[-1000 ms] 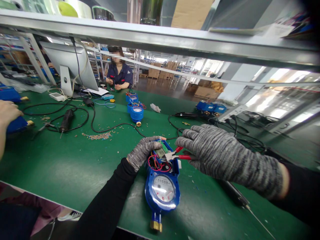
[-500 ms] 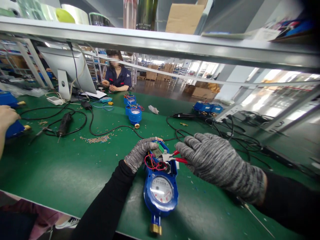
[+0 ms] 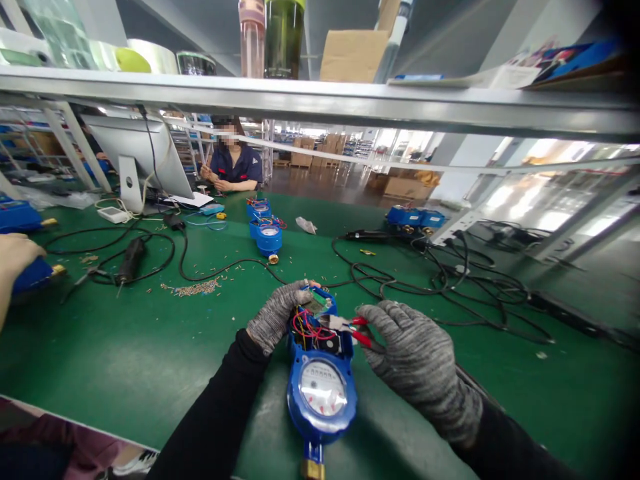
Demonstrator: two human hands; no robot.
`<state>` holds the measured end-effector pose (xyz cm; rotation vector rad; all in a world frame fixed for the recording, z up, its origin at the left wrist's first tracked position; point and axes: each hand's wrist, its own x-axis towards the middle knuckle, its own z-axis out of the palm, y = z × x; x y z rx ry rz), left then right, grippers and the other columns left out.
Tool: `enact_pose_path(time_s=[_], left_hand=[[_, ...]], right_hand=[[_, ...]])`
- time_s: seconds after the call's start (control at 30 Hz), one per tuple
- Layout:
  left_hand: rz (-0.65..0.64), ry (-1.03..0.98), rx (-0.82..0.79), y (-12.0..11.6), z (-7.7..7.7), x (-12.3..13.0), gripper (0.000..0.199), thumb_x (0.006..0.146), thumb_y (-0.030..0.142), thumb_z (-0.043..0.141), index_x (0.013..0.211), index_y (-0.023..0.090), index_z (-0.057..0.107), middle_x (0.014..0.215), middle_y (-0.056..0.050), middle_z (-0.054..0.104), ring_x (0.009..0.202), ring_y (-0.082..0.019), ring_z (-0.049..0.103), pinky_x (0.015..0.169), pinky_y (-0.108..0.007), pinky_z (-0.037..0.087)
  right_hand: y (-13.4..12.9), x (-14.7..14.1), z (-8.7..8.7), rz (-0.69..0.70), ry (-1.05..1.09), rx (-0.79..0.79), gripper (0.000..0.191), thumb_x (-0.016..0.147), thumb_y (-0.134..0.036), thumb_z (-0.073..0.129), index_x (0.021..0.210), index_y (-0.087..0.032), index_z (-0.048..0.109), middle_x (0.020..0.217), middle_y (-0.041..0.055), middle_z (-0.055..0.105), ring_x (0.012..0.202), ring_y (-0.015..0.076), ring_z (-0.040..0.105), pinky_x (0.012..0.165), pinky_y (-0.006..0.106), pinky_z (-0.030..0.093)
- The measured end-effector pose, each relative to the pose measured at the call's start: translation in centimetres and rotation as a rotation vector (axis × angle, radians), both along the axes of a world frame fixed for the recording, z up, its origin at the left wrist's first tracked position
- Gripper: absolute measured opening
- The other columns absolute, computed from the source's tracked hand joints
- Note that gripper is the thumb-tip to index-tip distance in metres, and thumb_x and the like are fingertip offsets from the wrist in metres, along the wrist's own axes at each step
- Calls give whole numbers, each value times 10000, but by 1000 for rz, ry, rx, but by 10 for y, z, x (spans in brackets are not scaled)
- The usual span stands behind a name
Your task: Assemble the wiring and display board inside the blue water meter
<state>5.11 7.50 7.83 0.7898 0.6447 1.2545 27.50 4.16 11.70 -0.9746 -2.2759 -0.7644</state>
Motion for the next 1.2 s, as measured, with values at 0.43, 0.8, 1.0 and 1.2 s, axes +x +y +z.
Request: enact_pose_path(time_s=[0.43, 0.8, 1.0, 1.2], left_hand=[[258, 114, 54, -17, 9, 15, 411, 686, 298, 831, 1042, 133, 706, 927, -33, 736, 781, -134, 670, 733, -241, 547], [248, 382, 324, -33, 12, 16, 678, 727, 324, 826, 1342, 217, 562, 1070, -28, 746, 895, -174, 727, 786, -240, 592], [505, 587, 471, -48, -11, 29, 667, 812, 304, 763, 1421, 330, 492, 1263, -38, 700, 1007, -204, 734, 897, -322, 609], [780, 856, 621, -53, -23, 29, 669, 798, 285, 778, 1405, 367, 509, 1333, -10, 655, 1141, -199, 683, 965, -299, 577]], right_hand=[[-16, 1, -37, -84, 387, -230, 207, 853, -289, 590, 1003, -163, 657, 923, 109, 707, 801, 295, 687, 669, 432, 563], [-31, 23, -52, -135, 526, -316, 198, 873, -324, 555, 993, -196, 646, 906, 85, 714, 767, 246, 708, 655, 409, 620], [-37, 27, -51, -153, 589, -367, 180, 888, -339, 550, 978, -214, 643, 838, 51, 698, 708, 207, 699, 622, 355, 614], [-44, 24, -54, -160, 659, -489, 194, 848, -295, 572, 1000, -202, 648, 919, 80, 713, 804, 243, 709, 695, 422, 621]])
